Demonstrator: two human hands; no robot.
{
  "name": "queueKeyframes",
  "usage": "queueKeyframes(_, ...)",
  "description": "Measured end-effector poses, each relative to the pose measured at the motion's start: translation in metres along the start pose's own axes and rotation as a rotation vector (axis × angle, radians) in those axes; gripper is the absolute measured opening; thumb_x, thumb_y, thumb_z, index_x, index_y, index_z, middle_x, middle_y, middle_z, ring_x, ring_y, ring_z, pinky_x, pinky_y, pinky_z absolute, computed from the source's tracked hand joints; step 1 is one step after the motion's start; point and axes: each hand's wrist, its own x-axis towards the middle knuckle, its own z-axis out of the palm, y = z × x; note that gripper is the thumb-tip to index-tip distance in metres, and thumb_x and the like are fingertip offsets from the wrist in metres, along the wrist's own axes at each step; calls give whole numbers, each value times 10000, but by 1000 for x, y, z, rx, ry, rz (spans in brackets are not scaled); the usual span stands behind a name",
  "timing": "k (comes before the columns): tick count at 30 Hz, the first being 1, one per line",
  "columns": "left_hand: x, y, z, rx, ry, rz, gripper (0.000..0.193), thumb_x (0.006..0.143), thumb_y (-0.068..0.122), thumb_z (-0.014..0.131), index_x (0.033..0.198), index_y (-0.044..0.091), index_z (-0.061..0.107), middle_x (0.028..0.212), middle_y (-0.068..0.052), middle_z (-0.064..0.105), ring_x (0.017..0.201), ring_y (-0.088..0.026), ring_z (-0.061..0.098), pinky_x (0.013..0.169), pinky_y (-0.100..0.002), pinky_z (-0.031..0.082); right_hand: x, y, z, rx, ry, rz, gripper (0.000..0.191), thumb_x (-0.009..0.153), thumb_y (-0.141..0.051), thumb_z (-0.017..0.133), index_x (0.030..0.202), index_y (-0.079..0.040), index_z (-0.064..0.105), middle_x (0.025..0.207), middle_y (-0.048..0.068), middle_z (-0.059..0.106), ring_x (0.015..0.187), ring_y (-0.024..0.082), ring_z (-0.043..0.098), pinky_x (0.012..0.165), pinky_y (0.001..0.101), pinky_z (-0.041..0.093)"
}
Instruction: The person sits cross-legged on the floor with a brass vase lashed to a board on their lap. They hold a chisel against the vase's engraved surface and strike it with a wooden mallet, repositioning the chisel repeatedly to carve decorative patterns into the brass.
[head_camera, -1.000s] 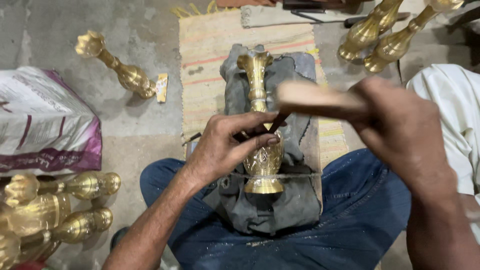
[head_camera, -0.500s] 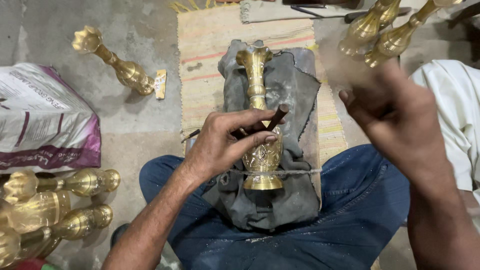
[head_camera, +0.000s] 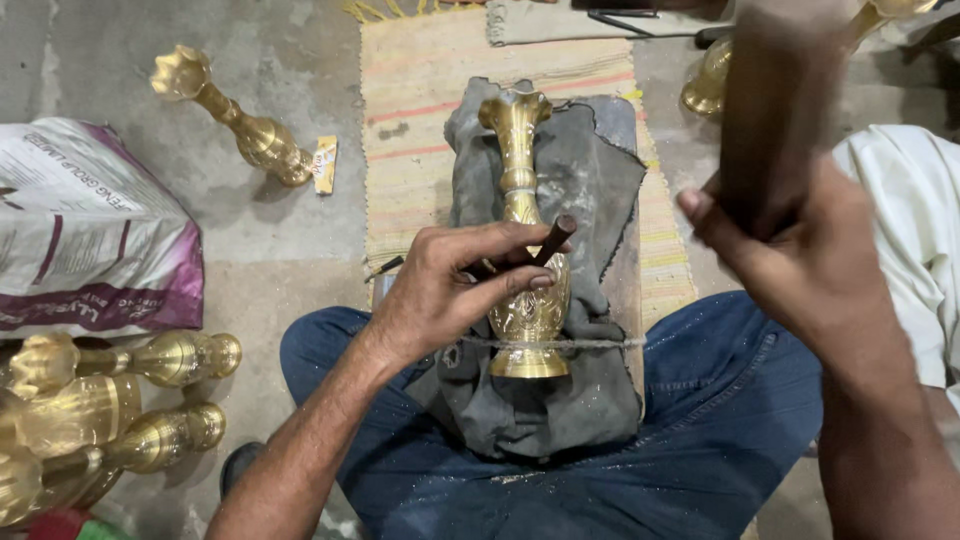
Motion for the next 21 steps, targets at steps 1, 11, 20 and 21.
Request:
queueKeyframes(1,-1,-1,0,35,-5,-14,353,957,69,735,1306,53,688,1180,-86,790,1039,-179,797,878,-321,675,0,-1,0,-307,-27,-131,214,949,-223,806,1029,-86,662,824,63,697,731,211,674,676,364,530)
queueKeyframes(11,-5,-9,1,139,5,38,370,925,95,782,1286,76,702,1178,-89,786,1032,-185,798,861,-311,677,-5,-13,-3,-398,42,-323,318,849,-37,806,1100,-22,611,862,96,682,781,240,708,699,363,550)
queueKeyframes(20,-7,-6,0,78,2,88,399,923,96,788,1308,73,686,1237,-89,765,1127,-201,770,951,-322,655,-8,-11,-3,-143,-45,-212,255,860,-46,789,1042,-56,609,860,78,698,751,211,713,663,340,559)
queueKeyframes(21,-7,-6,0,39,5,60,403,920,98,784,1309,71,680,1242,-89,762,1129,-199,769,947,-320,659,-8,-11,-3,1,-92,-100,221,907,-79,780,1034,-79,599,842,44,703,733,186,721,648,329,560)
